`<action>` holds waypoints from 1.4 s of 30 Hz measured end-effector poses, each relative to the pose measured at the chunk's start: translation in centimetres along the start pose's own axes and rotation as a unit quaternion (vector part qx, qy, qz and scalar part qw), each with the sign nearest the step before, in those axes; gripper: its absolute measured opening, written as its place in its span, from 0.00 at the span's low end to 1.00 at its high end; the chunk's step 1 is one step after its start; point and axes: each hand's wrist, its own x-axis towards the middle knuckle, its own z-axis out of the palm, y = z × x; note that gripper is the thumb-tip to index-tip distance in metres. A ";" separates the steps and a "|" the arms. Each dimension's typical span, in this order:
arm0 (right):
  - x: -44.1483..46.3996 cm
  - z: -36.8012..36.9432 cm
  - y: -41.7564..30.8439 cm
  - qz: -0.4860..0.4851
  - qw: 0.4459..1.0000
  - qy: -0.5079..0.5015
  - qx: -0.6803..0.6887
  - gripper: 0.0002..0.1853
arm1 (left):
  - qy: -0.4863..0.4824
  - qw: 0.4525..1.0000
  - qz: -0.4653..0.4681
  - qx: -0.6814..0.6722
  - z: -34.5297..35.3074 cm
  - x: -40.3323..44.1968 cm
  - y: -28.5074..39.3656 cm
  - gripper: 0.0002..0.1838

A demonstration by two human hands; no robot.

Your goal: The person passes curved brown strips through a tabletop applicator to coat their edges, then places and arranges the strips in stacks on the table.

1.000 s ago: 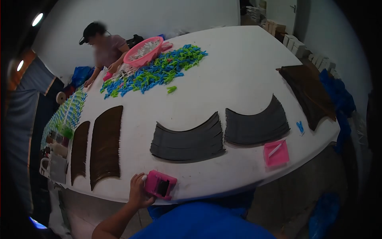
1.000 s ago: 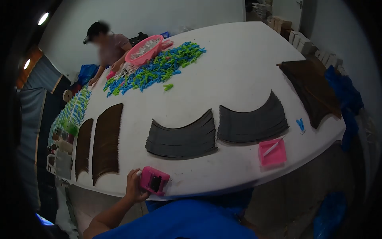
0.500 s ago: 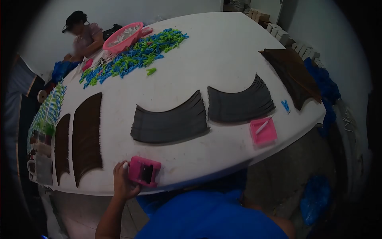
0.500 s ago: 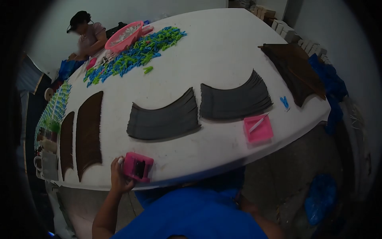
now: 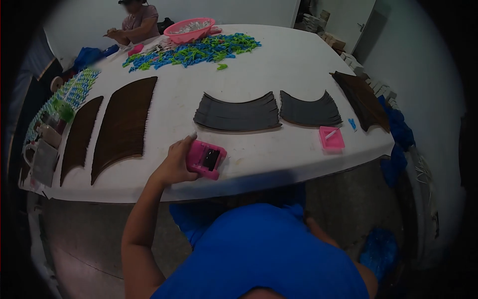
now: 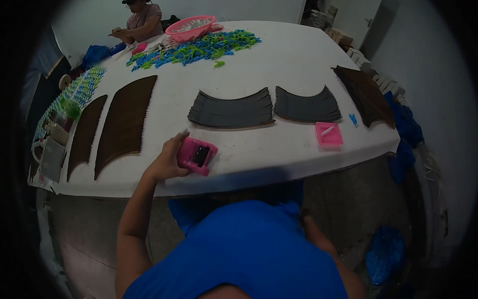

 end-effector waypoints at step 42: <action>16.4 -69.9 -68.1 -0.434 0.853 0.289 -0.014 0.28 | 0.071 0.996 -0.014 0.061 3.3 3.4 2.9 0.63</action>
